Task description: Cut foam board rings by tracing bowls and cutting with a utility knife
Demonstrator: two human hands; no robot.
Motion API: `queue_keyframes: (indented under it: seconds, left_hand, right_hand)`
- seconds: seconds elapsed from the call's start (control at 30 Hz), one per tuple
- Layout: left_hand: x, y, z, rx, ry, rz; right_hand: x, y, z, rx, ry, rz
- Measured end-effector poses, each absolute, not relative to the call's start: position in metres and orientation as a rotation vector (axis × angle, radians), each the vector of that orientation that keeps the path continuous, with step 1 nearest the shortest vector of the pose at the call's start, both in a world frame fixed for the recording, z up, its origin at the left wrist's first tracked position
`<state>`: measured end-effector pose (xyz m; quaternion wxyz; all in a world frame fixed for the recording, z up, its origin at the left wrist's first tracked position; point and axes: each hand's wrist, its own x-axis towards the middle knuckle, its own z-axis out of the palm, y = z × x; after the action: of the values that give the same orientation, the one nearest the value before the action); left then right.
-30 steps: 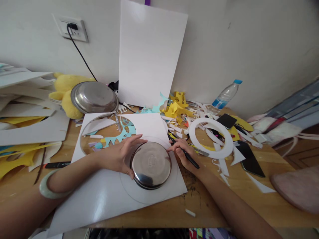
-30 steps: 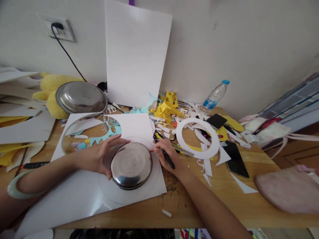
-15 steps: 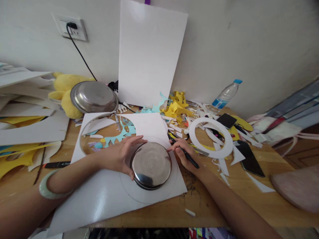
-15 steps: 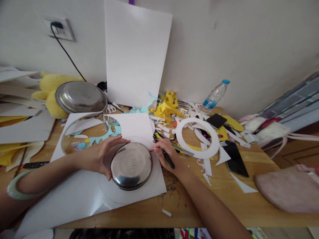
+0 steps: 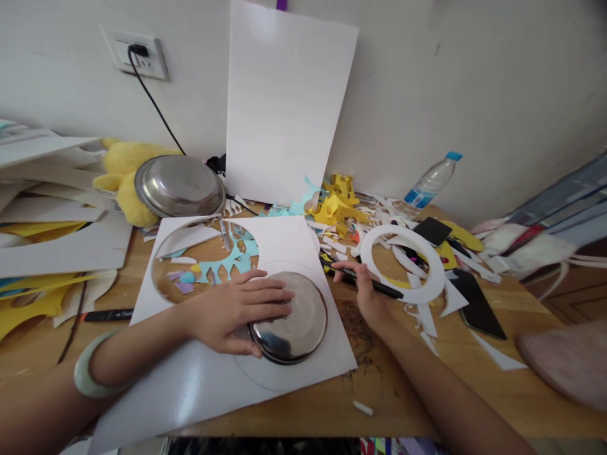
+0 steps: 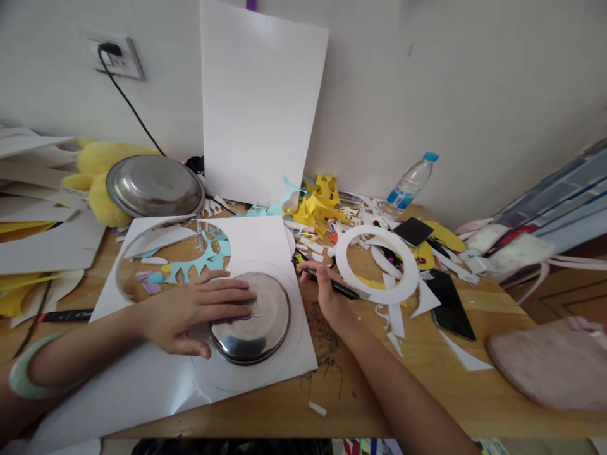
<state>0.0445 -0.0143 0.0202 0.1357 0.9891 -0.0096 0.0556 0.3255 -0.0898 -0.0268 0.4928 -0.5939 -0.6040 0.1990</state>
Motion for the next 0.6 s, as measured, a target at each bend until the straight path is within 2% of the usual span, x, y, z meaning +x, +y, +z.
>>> queue_keyframes:
  seconds: [0.13,0.4,0.6]
  left_hand:
    - [0.048,-0.018,0.021,2.874,-0.029,0.105]
    - [0.051,-0.017,0.023,2.787,0.041,0.056]
    - [0.051,-0.016,0.022,2.715,0.059,0.082]
  right_hand:
    - [0.322,-0.084,-0.028,-1.413,-1.305,0.69]
    - [0.316,-0.07,-0.011,-1.372,-1.355,0.885]
    - [0.305,-0.048,-0.016,-1.339,-1.279,0.957]
